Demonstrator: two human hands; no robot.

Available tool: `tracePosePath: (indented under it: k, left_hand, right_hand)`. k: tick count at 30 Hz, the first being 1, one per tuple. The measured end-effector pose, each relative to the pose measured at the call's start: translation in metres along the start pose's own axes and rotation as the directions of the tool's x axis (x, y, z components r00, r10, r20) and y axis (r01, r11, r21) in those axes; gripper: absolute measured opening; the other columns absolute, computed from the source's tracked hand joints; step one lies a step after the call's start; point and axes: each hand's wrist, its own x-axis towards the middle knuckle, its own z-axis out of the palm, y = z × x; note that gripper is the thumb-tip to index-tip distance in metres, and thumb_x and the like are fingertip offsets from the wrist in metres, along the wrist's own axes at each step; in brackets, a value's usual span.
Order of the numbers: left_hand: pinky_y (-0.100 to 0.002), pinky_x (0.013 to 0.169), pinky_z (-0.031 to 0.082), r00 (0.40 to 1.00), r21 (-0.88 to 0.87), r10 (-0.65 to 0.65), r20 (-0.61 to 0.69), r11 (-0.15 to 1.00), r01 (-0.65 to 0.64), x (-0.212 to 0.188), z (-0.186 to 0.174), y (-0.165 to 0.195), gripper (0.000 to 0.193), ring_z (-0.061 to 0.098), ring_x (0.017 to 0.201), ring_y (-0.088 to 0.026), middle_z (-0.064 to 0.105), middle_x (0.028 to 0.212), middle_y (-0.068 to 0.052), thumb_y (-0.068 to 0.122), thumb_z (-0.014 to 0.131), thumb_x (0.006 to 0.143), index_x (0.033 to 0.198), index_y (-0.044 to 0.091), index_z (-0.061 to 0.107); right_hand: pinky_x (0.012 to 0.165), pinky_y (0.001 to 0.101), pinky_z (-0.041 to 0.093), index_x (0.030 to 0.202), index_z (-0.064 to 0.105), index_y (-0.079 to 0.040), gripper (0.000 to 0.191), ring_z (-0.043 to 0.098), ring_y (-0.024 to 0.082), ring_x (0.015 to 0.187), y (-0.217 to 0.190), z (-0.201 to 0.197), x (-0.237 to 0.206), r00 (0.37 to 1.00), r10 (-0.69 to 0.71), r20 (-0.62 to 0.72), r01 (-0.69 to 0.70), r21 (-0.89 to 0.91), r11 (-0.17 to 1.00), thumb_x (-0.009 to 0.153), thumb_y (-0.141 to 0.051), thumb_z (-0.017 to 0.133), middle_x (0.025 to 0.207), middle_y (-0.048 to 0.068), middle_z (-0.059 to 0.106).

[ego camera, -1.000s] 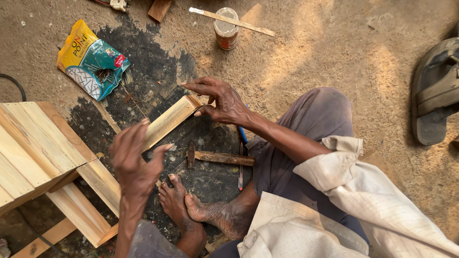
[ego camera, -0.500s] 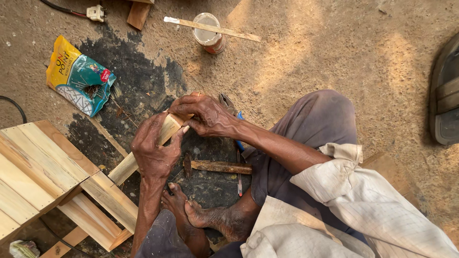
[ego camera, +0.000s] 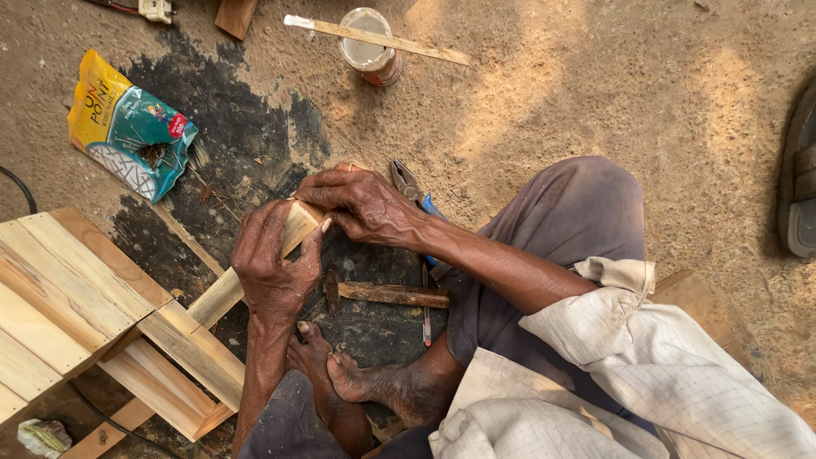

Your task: The person assembles a small rectangular wooden frame by applying glue to the edges of wooden planks and joining them. They use a hammer to drive nails into the corners to secure the joints, repeatedly adjusting the pieces to ensure alignment.

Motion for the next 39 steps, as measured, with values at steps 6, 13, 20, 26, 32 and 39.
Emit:
tracePosePath:
  k: [6, 13, 20, 26, 32, 39]
  left_hand:
    - [-0.044, 0.089, 0.061, 1.000, 0.014, 0.009, -0.008, 1.000, -0.009, 0.001, -0.001, 0.002, 0.046, 0.071, 0.108, -0.032, 0.069, 0.118, -0.018, 0.007, 0.084, 0.082, 0.123, -0.002, 0.067]
    - [-0.044, 0.088, 0.061, 1.000, 0.010, 0.009, -0.007, 1.000, -0.009, 0.003, -0.001, 0.005, 0.048, 0.071, 0.106, -0.033, 0.069, 0.116, -0.018, 0.007, 0.086, 0.080, 0.123, -0.003, 0.066]
    - [-0.043, 0.087, 0.061, 1.000, -0.019, 0.003, -0.013, 1.000, -0.003, 0.006, -0.002, 0.009, 0.048, 0.072, 0.106, -0.033, 0.069, 0.116, -0.017, 0.007, 0.086, 0.081, 0.123, -0.003, 0.066]
    - [-0.042, 0.083, 0.061, 0.999, -0.039, 0.012, -0.050, 0.999, -0.014, 0.010, 0.002, 0.010, 0.046, 0.072, 0.102, -0.032, 0.069, 0.113, -0.017, 0.008, 0.088, 0.081, 0.119, -0.003, 0.066]
    - [-0.041, 0.086, 0.061, 0.996, -0.043, 0.011, -0.086, 0.999, -0.014, 0.008, 0.010, 0.009, 0.044, 0.072, 0.101, -0.032, 0.069, 0.113, -0.017, 0.004, 0.084, 0.081, 0.121, -0.002, 0.066]
    - [-0.042, 0.087, 0.061, 0.997, -0.060, 0.009, -0.082, 0.998, -0.014, 0.013, 0.013, 0.010, 0.045, 0.072, 0.103, -0.033, 0.070, 0.114, -0.017, 0.006, 0.086, 0.083, 0.122, -0.001, 0.066]
  right_hand:
    - [0.105, 0.0432, 0.053, 0.129, 0.071, -0.007, 0.050, 0.067, 0.032, 0.119, 0.006, 0.005, -0.003, 1.000, 0.001, -0.011, -0.001, -0.020, 1.000, 0.080, 0.002, 0.075, 0.131, 0.014, 0.070]
    - [0.103, 0.0397, 0.055, 0.130, 0.070, -0.007, 0.045, 0.069, 0.030, 0.116, 0.007, 0.006, -0.006, 1.000, 0.016, -0.026, -0.016, 0.003, 1.000, 0.086, 0.000, 0.076, 0.128, 0.013, 0.072]
    - [0.102, 0.0423, 0.054, 0.131, 0.069, -0.006, 0.051, 0.068, 0.032, 0.115, 0.005, 0.001, -0.004, 1.000, -0.006, -0.010, 0.006, -0.030, 1.000, 0.081, 0.003, 0.075, 0.130, 0.016, 0.071]
    - [0.115, 0.0444, 0.050, 0.144, 0.061, -0.015, 0.076, 0.067, 0.034, 0.128, -0.007, -0.007, -0.011, 0.997, 0.001, -0.079, -0.002, -0.017, 1.000, 0.073, 0.013, 0.067, 0.137, 0.013, 0.068]
    - [0.095, 0.0389, 0.060, 0.149, 0.054, -0.031, 0.090, 0.072, 0.029, 0.099, -0.025, -0.010, -0.027, 0.909, 0.380, 0.171, -0.390, 0.025, 0.921, 0.074, 0.019, 0.052, 0.162, 0.008, 0.052]
    - [0.106, 0.0449, 0.052, 0.149, 0.055, -0.027, 0.089, 0.057, 0.035, 0.133, -0.031, -0.027, -0.029, 0.979, 0.194, 0.070, -0.170, -0.259, 0.951, 0.072, 0.016, 0.059, 0.152, 0.013, 0.054]
